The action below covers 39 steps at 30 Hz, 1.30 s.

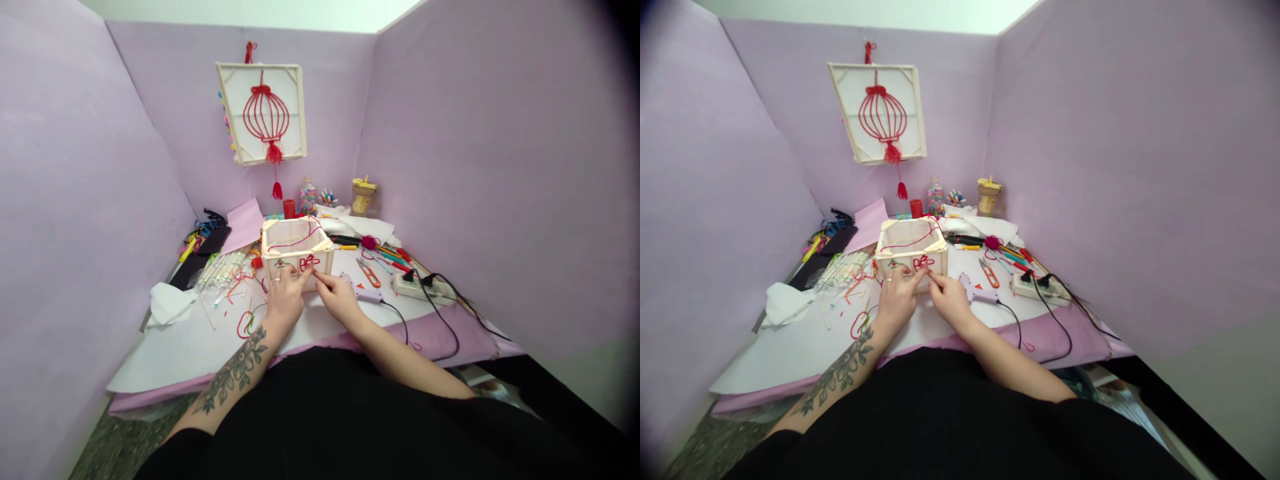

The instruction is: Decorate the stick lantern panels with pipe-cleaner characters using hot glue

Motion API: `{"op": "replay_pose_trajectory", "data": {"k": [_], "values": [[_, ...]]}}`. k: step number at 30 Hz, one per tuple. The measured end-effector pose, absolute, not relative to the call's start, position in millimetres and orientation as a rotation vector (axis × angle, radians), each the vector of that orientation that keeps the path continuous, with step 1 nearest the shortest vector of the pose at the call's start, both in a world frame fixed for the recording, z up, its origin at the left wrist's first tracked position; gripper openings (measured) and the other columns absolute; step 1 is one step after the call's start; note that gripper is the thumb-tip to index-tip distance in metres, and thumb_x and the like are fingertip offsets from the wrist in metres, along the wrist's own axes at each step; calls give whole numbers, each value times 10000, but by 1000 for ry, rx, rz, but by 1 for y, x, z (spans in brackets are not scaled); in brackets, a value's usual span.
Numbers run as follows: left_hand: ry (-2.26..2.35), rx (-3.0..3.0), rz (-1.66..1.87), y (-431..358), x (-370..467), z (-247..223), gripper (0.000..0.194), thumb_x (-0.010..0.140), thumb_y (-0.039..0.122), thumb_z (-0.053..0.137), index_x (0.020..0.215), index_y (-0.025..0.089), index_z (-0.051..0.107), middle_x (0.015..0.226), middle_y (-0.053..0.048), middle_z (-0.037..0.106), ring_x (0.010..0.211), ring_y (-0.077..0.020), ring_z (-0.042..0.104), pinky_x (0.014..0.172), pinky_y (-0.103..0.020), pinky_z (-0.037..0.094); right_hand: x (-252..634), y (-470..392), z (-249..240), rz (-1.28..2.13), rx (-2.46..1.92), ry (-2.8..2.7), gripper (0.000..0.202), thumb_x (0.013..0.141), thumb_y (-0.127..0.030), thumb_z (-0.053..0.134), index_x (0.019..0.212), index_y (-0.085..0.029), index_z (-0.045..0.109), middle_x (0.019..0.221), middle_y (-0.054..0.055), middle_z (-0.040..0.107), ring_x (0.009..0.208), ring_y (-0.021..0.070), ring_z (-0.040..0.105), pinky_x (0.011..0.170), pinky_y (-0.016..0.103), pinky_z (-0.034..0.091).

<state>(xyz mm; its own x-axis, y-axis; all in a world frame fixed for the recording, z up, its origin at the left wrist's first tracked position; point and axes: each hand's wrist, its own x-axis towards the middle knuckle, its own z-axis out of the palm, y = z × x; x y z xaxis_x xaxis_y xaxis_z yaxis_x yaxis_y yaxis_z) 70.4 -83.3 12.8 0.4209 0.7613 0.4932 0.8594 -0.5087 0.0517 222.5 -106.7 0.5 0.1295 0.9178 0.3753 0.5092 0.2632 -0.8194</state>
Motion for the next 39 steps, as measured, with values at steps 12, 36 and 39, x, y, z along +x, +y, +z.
{"op": "replay_pose_trajectory", "data": {"k": [12,36,39], "values": [[-1405,-2461,-702,-81,69,10,570,863,97,446,1366,352,524,1131,-127,505,985,-278,519,822,-406,459,229,-107,0,355,-1408,-1533,363,858,-231,495,1144,-184,713,1075,99,742,983,228,696,881,359,535],[-1401,-2468,-663,-83,69,12,592,849,100,449,1387,342,501,1127,-115,520,944,-250,534,817,-380,456,229,-112,0,224,-1433,-1608,400,890,-263,447,1209,-175,672,930,91,736,820,205,655,764,321,506],[-1410,-2475,-658,-83,69,13,593,845,99,451,1385,339,504,1134,-117,516,952,-252,532,813,-381,459,229,-114,1,203,-1412,-1606,373,897,-259,449,1173,-182,687,878,77,723,803,198,649,755,308,499]]}}
